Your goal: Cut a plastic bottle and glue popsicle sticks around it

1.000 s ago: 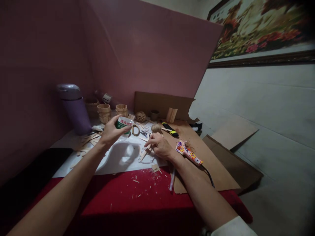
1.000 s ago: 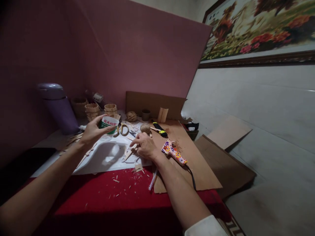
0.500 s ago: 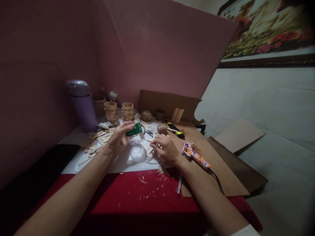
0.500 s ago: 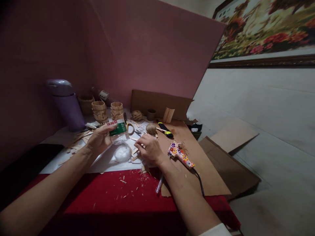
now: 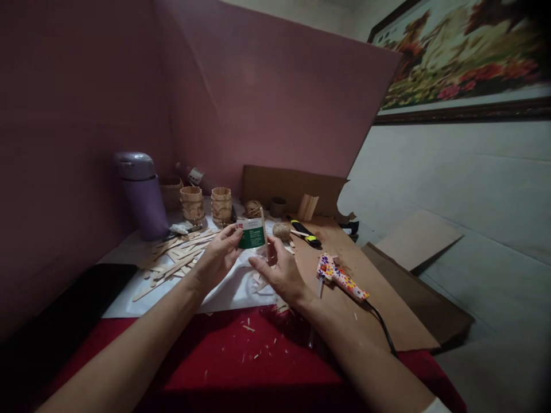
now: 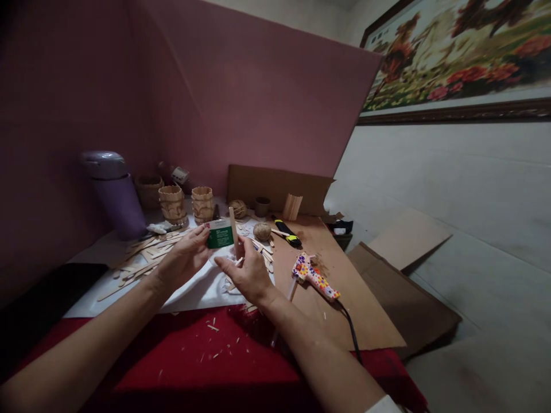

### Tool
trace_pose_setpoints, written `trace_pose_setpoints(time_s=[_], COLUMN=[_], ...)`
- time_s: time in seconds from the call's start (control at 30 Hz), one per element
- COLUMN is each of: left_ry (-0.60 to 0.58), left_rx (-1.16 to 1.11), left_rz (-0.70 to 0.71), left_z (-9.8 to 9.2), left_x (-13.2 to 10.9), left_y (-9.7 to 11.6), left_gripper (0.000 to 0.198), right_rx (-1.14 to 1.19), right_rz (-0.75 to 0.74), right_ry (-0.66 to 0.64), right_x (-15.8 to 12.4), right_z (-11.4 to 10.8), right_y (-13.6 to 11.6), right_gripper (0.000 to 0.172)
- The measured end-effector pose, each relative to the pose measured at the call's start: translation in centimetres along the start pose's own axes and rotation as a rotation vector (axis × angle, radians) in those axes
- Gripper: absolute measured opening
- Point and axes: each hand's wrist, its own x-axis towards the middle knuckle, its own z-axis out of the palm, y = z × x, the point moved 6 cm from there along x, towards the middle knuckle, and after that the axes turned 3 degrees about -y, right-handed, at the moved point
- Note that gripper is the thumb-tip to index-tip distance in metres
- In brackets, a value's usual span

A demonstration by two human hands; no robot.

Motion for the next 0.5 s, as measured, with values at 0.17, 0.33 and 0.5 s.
trace_pose_setpoints(time_s=[0.17,0.33,0.5], left_ry=[0.062,0.115,0.145], left_rx=[0.146,0.197,0.022], left_rz=[0.16,0.084,-0.044], left_z=[0.8,0.5,-0.1], left_x=[0.0,-0.2,-0.5], left_y=[-0.8,-1.2,-0.1], left_gripper=[0.061,0.065,0.067], right_rx=[-0.523,-0.52,-0.238], right_rz=[-0.048,-0.143,-0.037], right_ry=[0.143,0.117,0.32], right_x=[-0.5,-0.8,-0.6], right_z=[-0.9,-0.6,-3.1], right_y=[-1.6,-2.0,-0.5], right_gripper=[0.062,0.065,0.052])
